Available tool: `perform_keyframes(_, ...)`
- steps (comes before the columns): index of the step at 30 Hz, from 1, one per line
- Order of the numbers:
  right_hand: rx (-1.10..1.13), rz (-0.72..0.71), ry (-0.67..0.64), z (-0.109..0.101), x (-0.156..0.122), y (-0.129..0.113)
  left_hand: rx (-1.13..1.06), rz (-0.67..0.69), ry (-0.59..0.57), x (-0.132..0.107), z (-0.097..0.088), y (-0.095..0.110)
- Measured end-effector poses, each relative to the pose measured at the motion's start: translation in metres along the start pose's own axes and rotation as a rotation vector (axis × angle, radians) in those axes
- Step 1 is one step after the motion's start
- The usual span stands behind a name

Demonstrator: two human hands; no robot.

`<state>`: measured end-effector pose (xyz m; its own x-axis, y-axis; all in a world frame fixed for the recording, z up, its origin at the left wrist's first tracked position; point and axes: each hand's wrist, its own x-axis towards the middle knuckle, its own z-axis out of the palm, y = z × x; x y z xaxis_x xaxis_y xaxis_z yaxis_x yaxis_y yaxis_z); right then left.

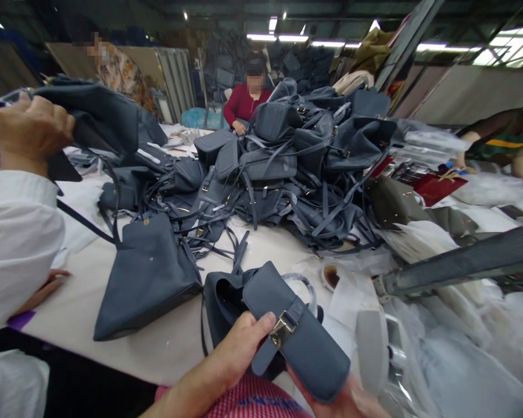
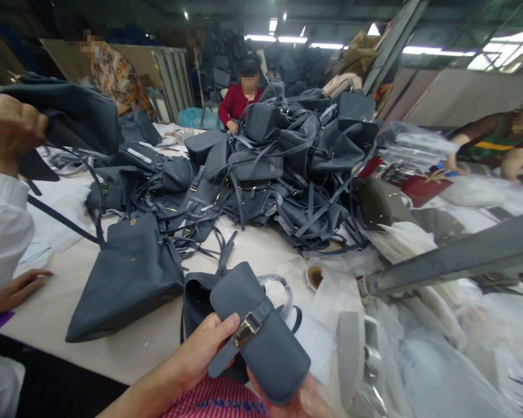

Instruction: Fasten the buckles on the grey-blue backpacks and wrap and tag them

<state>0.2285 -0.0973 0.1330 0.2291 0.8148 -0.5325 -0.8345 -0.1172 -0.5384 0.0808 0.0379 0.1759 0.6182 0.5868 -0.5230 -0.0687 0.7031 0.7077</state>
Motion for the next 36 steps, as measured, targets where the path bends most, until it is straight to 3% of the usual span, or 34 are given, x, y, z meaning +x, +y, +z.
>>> perform_keyframes(3, 0.01, -0.017, 0.187, 0.033, -0.001, -0.004, 0.034, -0.013, 0.043, -0.001, 0.0, 0.001)
perform_keyframes(6, 0.016, -0.022, 0.25, 0.057, -0.002, -0.008, 0.109, -0.036, 0.021, -0.006, -0.004, 0.006)
perform_keyframes(12, 0.035, 0.007, 0.252, 0.061, -0.004, -0.01, 0.052, 0.06, -0.316, -0.021, -0.01, 0.021)
perform_keyframes(17, 0.03, 0.055, 0.272, 0.069, -0.005, -0.016, 0.146, 0.051, -0.253, -0.026, -0.007, 0.02)
perform_keyframes(20, 0.019, 0.073, 0.312, 0.072, -0.007, -0.02, 0.495, 0.1, -0.184, -0.038, -0.004, 0.029)
perform_keyframes(22, -0.002, 0.061, 0.304, 0.072, -0.008, -0.02, 0.862, 0.219, -0.127, -0.05, -0.005, 0.039)
perform_keyframes(24, -0.02, 0.051, 0.281, 0.072, -0.01, -0.02, 1.144, 0.482, -0.093, -0.061, -0.006, 0.049)
perform_keyframes(26, -0.039, 0.069, 0.271, 0.074, -0.013, -0.019, 1.295, 0.799, -0.074, -0.066, -0.009, 0.057)
perform_keyframes(28, -0.055, 0.097, 0.273, 0.076, -0.015, -0.02, 1.384, 1.006, -0.074, -0.065, -0.01, 0.059)
perform_keyframes(36, -0.038, 0.129, 0.336, 0.081, -0.02, -0.024, 1.598, 1.234, -0.16, -0.051, -0.011, 0.053)
